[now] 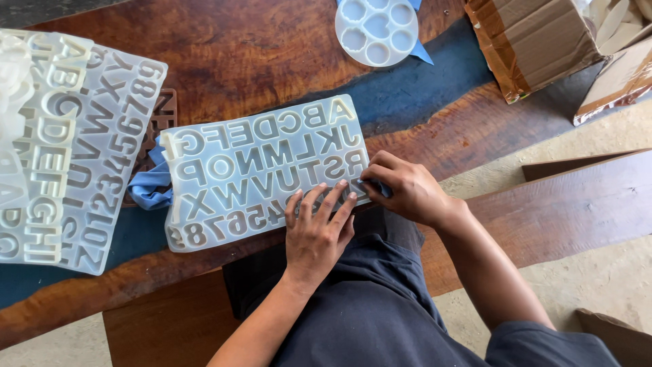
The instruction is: The person wipes a translucent silicone mold with alphabet and number cavities using a blue cloth. They systematically rub the surface and individual cavities, then place the mold aside and pick up another similar mold to continue wiping.
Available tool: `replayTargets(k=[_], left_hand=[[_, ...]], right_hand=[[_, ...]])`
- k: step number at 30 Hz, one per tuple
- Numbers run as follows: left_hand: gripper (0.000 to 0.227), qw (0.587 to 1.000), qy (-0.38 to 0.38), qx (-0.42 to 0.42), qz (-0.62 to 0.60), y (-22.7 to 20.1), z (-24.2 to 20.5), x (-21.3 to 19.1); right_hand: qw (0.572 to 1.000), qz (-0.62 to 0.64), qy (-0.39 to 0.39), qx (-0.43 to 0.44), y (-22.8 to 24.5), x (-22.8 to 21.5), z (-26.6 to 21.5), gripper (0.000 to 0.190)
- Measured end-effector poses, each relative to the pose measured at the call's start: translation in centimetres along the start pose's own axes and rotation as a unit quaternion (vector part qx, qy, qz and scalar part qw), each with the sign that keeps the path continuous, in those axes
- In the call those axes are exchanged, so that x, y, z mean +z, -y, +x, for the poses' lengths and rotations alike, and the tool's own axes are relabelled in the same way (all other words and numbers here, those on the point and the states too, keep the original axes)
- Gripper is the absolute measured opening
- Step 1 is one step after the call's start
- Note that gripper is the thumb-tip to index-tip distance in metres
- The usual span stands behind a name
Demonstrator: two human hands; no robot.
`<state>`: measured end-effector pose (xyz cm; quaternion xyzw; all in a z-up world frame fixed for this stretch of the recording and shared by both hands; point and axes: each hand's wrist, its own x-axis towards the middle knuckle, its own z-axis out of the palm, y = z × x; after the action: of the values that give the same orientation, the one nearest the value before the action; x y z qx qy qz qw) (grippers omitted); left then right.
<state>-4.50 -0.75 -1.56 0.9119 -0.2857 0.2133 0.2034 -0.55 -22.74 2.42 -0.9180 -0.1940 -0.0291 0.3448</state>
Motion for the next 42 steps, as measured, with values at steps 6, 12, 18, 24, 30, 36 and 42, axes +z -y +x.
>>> replayTargets(k=[6, 12, 18, 24, 30, 36, 42], left_hand=[[0.032, 1.000, 0.005, -0.001, -0.004, 0.2, 0.1, -0.2], [0.033, 1.000, 0.006, 0.006, 0.006, 0.3, -0.1, 0.2], [0.033, 1.000, 0.028, -0.003, -0.008, 0.2, -0.3, 0.1], [0.032, 0.999, 0.029, -0.010, -0.015, 0.2, -0.2, 0.0], [0.033, 1.000, 0.025, -0.008, -0.017, 0.3, -0.2, 0.1], [0.034, 1.000, 0.019, -0.003, -0.011, 0.3, -0.4, 0.3], [0.032, 0.999, 0.026, -0.008, -0.017, 0.3, -0.2, 0.0]], right_hand=[[0.992, -0.116, 0.043, -0.034, 0.4, 0.7, 0.5, 0.007], [0.990, -0.098, 0.075, -0.066, -0.4, 0.4, 2.0, 0.010], [0.989, -0.062, 0.129, -0.048, -0.4, 0.2, 2.3, 0.010], [0.983, -0.099, 0.138, -0.066, -0.5, -0.3, 2.4, 0.006], [0.977, -0.114, 0.138, -0.119, -1.0, 0.5, 2.7, 0.006], [0.966, -0.173, 0.119, -0.152, -0.7, 1.0, 2.4, 0.009], [0.953, -0.233, 0.171, -0.088, 0.1, 1.1, 3.3, 0.012]])
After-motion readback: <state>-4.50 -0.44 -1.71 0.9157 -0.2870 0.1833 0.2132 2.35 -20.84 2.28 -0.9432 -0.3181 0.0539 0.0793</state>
